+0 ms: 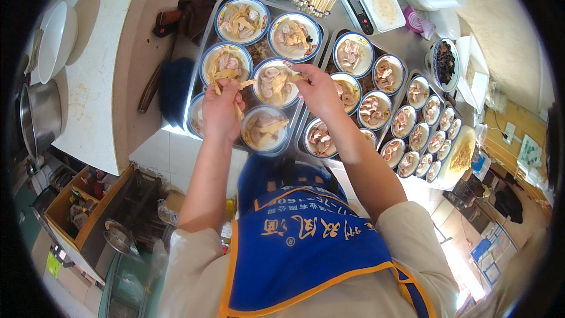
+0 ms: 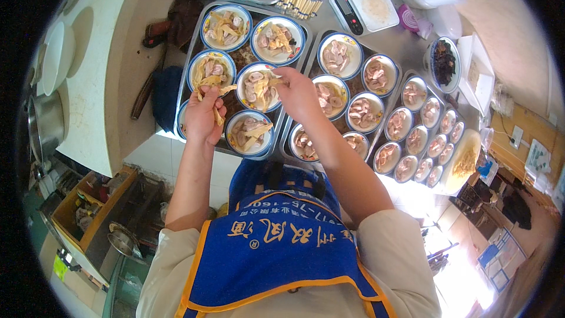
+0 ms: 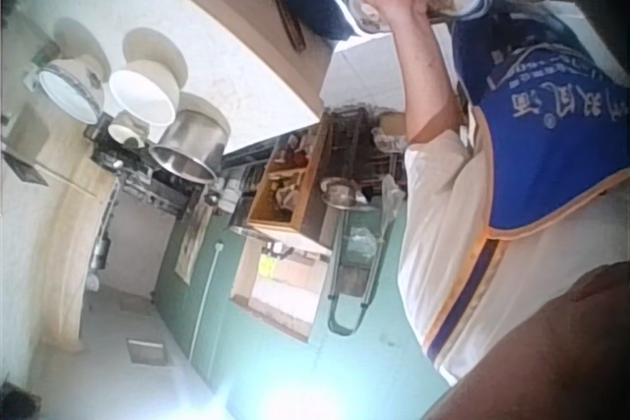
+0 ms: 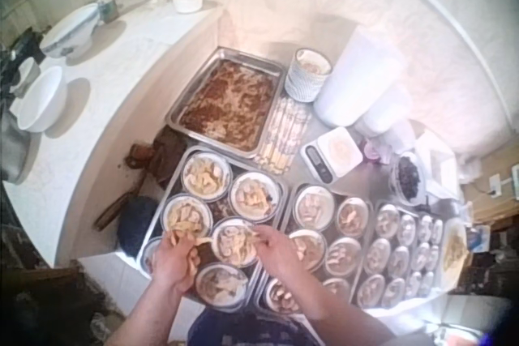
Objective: The person assembles multiple small bowls of food by hand, adding shredded egg and dark ingredients to each bowl. The person moves trays of bowls across the counter and retrieves ingredients from a lower shelf.
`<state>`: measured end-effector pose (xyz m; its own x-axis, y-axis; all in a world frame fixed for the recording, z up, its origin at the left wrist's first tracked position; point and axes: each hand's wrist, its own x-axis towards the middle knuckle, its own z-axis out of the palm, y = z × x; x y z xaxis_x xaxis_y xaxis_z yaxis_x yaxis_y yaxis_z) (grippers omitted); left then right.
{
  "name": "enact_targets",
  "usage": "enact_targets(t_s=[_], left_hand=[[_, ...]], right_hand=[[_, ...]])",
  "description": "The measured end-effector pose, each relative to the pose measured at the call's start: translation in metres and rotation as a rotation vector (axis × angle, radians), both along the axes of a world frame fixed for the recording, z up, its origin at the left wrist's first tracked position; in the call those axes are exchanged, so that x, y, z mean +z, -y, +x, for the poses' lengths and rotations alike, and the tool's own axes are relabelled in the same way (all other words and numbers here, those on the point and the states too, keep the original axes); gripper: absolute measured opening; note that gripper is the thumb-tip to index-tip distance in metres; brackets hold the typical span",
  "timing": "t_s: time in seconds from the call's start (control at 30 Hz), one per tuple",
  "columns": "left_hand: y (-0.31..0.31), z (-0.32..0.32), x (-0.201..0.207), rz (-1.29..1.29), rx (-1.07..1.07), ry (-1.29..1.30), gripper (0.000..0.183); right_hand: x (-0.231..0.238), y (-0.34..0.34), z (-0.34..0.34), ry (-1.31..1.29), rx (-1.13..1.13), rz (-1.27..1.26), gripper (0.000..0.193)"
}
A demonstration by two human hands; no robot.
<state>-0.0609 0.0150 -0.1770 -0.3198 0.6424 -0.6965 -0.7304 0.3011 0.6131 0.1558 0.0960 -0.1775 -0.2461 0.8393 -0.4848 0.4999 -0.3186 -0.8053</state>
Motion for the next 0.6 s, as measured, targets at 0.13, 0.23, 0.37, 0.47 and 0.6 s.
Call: enact_targets(t_s=[0.13, 0.23, 0.37, 0.47, 0.6], left_hand=[[0.0, 0.002, 0.005, 0.006, 0.0, -0.013, 0.017], [-0.001, 0.004, 0.009, 0.005, 0.001, -0.008, 0.017], [-0.004, 0.008, 0.016, 0.024, -0.036, 0.024, 0.017], [-0.013, 0.018, 0.031, 0.039, -0.156, 0.056, 0.017], [-0.018, 0.039, 0.028, 0.087, -0.356, 0.05, 0.015]], right_hand=[[0.0, -0.003, 0.009, -0.064, -0.164, -0.141, 0.024], [0.003, -0.004, 0.018, -0.162, -0.306, -0.183, 0.024], [0.014, 0.003, 0.015, -0.432, -0.292, -0.316, 0.022], [0.025, 0.009, 0.003, -0.51, -0.245, -0.346, 0.024], [0.026, 0.015, -0.005, -0.667, -0.2, -0.384, 0.028]])
